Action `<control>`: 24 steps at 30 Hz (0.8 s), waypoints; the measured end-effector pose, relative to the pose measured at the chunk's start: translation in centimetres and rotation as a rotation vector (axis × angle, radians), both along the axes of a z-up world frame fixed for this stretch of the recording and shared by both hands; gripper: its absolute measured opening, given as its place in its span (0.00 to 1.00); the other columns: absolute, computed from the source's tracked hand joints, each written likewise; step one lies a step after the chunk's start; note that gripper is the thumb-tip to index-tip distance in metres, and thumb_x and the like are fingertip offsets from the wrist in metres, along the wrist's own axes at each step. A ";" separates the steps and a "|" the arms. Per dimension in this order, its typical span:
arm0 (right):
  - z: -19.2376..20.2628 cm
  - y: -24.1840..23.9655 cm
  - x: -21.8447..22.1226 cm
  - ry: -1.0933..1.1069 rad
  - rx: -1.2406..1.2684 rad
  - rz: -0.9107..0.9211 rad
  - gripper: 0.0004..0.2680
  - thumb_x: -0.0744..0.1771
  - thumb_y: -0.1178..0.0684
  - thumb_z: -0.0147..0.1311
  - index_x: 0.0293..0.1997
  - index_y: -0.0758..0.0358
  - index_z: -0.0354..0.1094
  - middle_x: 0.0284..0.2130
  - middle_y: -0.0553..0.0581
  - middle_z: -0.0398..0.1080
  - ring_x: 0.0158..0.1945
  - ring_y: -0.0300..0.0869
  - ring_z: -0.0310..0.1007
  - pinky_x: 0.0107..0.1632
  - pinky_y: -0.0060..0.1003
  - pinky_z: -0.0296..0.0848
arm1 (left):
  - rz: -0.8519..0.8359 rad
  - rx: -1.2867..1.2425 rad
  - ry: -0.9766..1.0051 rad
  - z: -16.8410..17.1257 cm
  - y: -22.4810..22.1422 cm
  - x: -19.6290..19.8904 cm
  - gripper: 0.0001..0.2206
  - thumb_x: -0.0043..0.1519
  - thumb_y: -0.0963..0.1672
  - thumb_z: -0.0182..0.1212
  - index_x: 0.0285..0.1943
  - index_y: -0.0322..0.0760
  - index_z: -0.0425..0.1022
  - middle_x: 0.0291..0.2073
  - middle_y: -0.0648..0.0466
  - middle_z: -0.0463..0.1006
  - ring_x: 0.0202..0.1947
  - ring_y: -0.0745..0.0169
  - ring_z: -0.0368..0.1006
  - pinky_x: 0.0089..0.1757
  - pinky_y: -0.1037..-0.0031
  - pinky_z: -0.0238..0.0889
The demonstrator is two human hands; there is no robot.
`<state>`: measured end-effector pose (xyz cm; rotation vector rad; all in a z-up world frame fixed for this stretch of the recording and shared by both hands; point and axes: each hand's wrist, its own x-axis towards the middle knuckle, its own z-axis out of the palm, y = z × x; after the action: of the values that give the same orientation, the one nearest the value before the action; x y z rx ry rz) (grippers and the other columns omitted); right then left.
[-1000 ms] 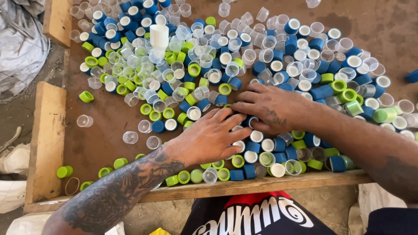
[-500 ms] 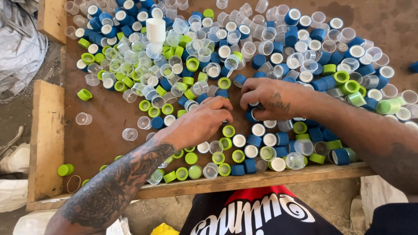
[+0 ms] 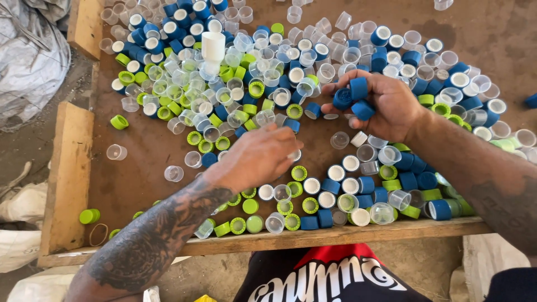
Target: The person sorts plastic bottle caps by color on a wooden table, separating blue and green caps into different white sacks. They repeatedly pick up caps, inspect them, and place them into the appropriate sacks.
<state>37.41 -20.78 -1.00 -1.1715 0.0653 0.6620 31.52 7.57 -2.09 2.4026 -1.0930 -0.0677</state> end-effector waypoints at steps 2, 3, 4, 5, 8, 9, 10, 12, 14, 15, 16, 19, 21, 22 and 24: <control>0.0 0.1 0.0 0.081 0.154 -0.023 0.13 0.64 0.47 0.41 0.50 0.57 0.66 0.56 0.61 0.72 0.49 0.57 0.81 0.24 0.31 0.81 | -0.031 0.245 -0.084 0.8 -0.8 -0.9 0.12 0.61 0.47 0.63 0.53 0.47 0.77 0.42 0.55 0.73 0.38 0.52 0.72 0.37 0.60 0.72; 0.1 0.2 0.0 0.077 0.148 -0.020 0.13 0.64 0.47 0.41 0.50 0.57 0.66 0.56 0.61 0.72 0.49 0.57 0.81 0.24 0.31 0.81 | -0.027 0.240 -0.088 0.4 -1.0 -0.7 0.12 0.61 0.47 0.63 0.53 0.47 0.77 0.42 0.55 0.73 0.38 0.52 0.72 0.37 0.60 0.72; 0.0 0.4 0.0 0.074 0.122 -0.008 0.14 0.65 0.44 0.41 0.48 0.57 0.68 0.54 0.61 0.73 0.48 0.56 0.81 0.21 0.28 0.77 | -0.015 0.218 -0.064 0.1 -0.9 -0.8 0.12 0.60 0.47 0.64 0.52 0.45 0.77 0.42 0.55 0.71 0.37 0.50 0.74 0.36 0.59 0.72; -0.1 0.7 0.0 0.072 0.095 0.004 0.14 0.65 0.42 0.41 0.46 0.57 0.69 0.51 0.61 0.74 0.46 0.55 0.82 0.18 0.25 0.73 | -0.003 0.197 -0.040 -0.3 -0.8 -0.8 0.13 0.60 0.47 0.66 0.51 0.44 0.76 0.41 0.54 0.70 0.36 0.48 0.75 0.34 0.59 0.73; -0.6 1.3 -0.3 0.009 0.018 0.004 0.11 0.68 0.47 0.41 0.48 0.59 0.68 0.45 0.60 0.73 0.43 0.50 0.82 0.17 0.22 0.68 | 0.005 0.152 -0.113 0.0 -0.8 -1.0 0.11 0.61 0.47 0.65 0.51 0.45 0.77 0.40 0.54 0.70 0.34 0.48 0.77 0.32 0.60 0.74; -0.4 1.5 -0.5 0.011 0.021 0.006 0.11 0.68 0.47 0.41 0.48 0.59 0.68 0.45 0.60 0.73 0.43 0.50 0.82 0.17 0.22 0.68 | 0.006 0.155 -0.110 -0.3 -0.6 -1.1 0.11 0.61 0.47 0.65 0.51 0.45 0.77 0.40 0.54 0.70 0.34 0.48 0.77 0.32 0.60 0.74; -0.1 1.6 -0.7 -0.005 0.000 -0.002 0.11 0.68 0.52 0.41 0.53 0.57 0.67 0.46 0.60 0.72 0.43 0.52 0.82 0.16 0.23 0.70 | 0.006 0.136 -0.147 -0.4 -0.6 -1.0 0.11 0.62 0.46 0.64 0.53 0.46 0.76 0.40 0.54 0.71 0.34 0.48 0.77 0.32 0.60 0.74; -0.1 1.6 -0.9 -0.022 -0.020 -0.021 0.13 0.68 0.56 0.41 0.58 0.55 0.66 0.46 0.60 0.71 0.42 0.53 0.82 0.16 0.23 0.71 | -0.008 0.118 -0.185 -0.6 -0.5 -0.8 0.12 0.63 0.45 0.63 0.55 0.47 0.75 0.39 0.54 0.71 0.34 0.47 0.77 0.32 0.60 0.74; -0.7 1.6 -1.1 -0.054 -0.042 -0.034 0.09 0.69 0.60 0.43 0.53 0.58 0.66 0.49 0.62 0.72 0.46 0.54 0.81 0.22 0.26 0.79 | -0.002 0.156 -0.266 -0.6 -0.5 -0.8 0.12 0.66 0.45 0.60 0.58 0.49 0.73 0.40 0.55 0.70 0.32 0.52 0.76 0.31 0.64 0.74; -0.3 1.6 -1.2 -0.054 -0.039 -0.043 0.09 0.69 0.60 0.43 0.53 0.58 0.66 0.49 0.62 0.72 0.46 0.54 0.81 0.22 0.26 0.79 | -0.012 0.157 -0.267 -1.0 -0.7 -0.7 0.12 0.66 0.45 0.60 0.58 0.49 0.73 0.40 0.55 0.70 0.32 0.52 0.76 0.31 0.64 0.74; 0.1 1.7 -1.3 -0.044 -0.052 -0.049 0.08 0.69 0.60 0.44 0.51 0.58 0.65 0.49 0.60 0.71 0.45 0.52 0.81 0.23 0.25 0.80 | -0.003 0.170 -0.304 -1.3 -0.7 -0.7 0.14 0.67 0.46 0.57 0.62 0.50 0.70 0.39 0.56 0.70 0.33 0.53 0.77 0.31 0.65 0.74; 0.4 1.6 -1.2 -0.024 -0.073 -0.064 0.07 0.69 0.60 0.42 0.50 0.57 0.65 0.49 0.58 0.71 0.45 0.49 0.81 0.24 0.25 0.82 | 0.003 0.184 -0.337 -1.3 -1.1 -0.9 0.15 0.68 0.46 0.56 0.64 0.51 0.67 0.39 0.56 0.71 0.33 0.55 0.77 0.32 0.66 0.74; 0.4 1.4 -1.2 -0.013 -0.082 -0.076 0.08 0.68 0.60 0.41 0.49 0.57 0.65 0.49 0.58 0.71 0.45 0.49 0.81 0.24 0.25 0.82 | 0.001 0.183 -0.334 -1.2 -1.4 -1.0 0.15 0.67 0.46 0.57 0.63 0.51 0.68 0.38 0.56 0.71 0.33 0.54 0.77 0.32 0.65 0.74; 0.4 1.4 -1.1 0.001 -0.067 -0.086 0.09 0.66 0.60 0.41 0.47 0.58 0.65 0.48 0.59 0.71 0.44 0.49 0.80 0.22 0.25 0.80 | -0.005 0.191 -0.330 -1.2 -1.5 -0.9 0.14 0.68 0.45 0.56 0.63 0.51 0.68 0.39 0.56 0.71 0.33 0.55 0.77 0.32 0.66 0.74; 0.6 1.4 -1.0 0.013 -0.051 -0.097 0.09 0.65 0.61 0.41 0.46 0.58 0.65 0.47 0.59 0.71 0.43 0.48 0.80 0.19 0.24 0.77 | -0.011 0.201 -0.327 -1.4 -1.5 -0.8 0.14 0.68 0.45 0.56 0.63 0.51 0.68 0.39 0.56 0.71 0.34 0.56 0.76 0.32 0.67 0.74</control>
<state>36.37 -19.39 -0.41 -1.2057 0.1498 0.5855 30.69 6.06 -3.46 2.6514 -1.2974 0.2303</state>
